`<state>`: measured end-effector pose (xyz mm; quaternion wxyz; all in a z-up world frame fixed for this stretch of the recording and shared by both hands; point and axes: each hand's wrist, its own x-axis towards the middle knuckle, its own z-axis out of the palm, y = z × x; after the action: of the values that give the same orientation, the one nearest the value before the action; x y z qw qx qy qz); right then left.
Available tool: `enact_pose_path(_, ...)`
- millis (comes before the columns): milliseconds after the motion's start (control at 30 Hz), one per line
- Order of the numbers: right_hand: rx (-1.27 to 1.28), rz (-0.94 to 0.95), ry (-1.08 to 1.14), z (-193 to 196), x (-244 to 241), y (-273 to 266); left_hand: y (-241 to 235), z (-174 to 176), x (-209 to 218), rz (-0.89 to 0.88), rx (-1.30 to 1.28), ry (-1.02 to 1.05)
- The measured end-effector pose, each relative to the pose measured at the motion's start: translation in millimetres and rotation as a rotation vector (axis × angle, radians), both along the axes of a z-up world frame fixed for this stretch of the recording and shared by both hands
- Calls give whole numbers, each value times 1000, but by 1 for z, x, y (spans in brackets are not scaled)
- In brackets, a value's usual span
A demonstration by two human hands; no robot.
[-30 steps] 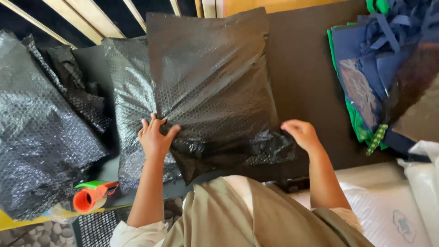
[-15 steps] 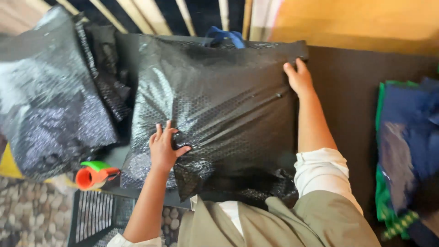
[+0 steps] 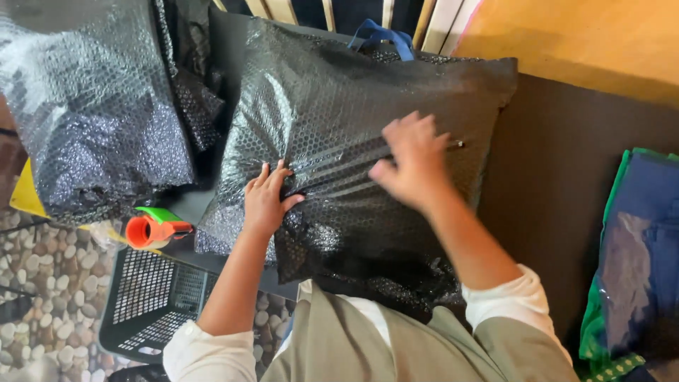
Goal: Brushing a pillow, wrapping it in bubble wrap, and sealing it with tape
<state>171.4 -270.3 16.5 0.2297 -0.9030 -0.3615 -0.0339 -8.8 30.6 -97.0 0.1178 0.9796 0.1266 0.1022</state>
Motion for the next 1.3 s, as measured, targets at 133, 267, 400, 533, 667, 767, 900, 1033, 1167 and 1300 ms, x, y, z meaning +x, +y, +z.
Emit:
enact_pose_path(133, -123, 392, -55, -60, -103, 42, 10, 17, -1, -48, 33, 31)
enact_pose_path(267, -219, 338, -247, -119, -140, 67, 33, 32, -6, -149, -186, -51)
enact_pose_path(400, -174, 275, -301, -130, -138, 67, 91, -25, 7, -382, -66, -92)
enact_pose_path(533, -87, 261, -104, -83, -140, 68, 79, -5, 9, -475, 54, -75)
enact_pose_path(667, -107, 261, -73, -72, -153, 75, 65, -14, 4, -444, -77, -51)
enact_pose_path(767, -173, 242, -43, -90, -165, 85, 61, -7, 3, -423, -267, -49)
enact_pose_path(900, -262, 174, -121, -120, -175, 96, 63, -5, 7, -455, -372, -119)
enact_pose_path(1033, -299, 100, -145, -120, -188, 108, 80, -3, 11, -533, -506, -55)
enact_pose_path(1167, -334, 15, -74, -115, -205, 116, 74, -2, 11, -512, -474, -135)
enact_pose_path(1300, -95, -76, -40, -115, -222, 106, 74, -9, 8, -526, -310, -174)
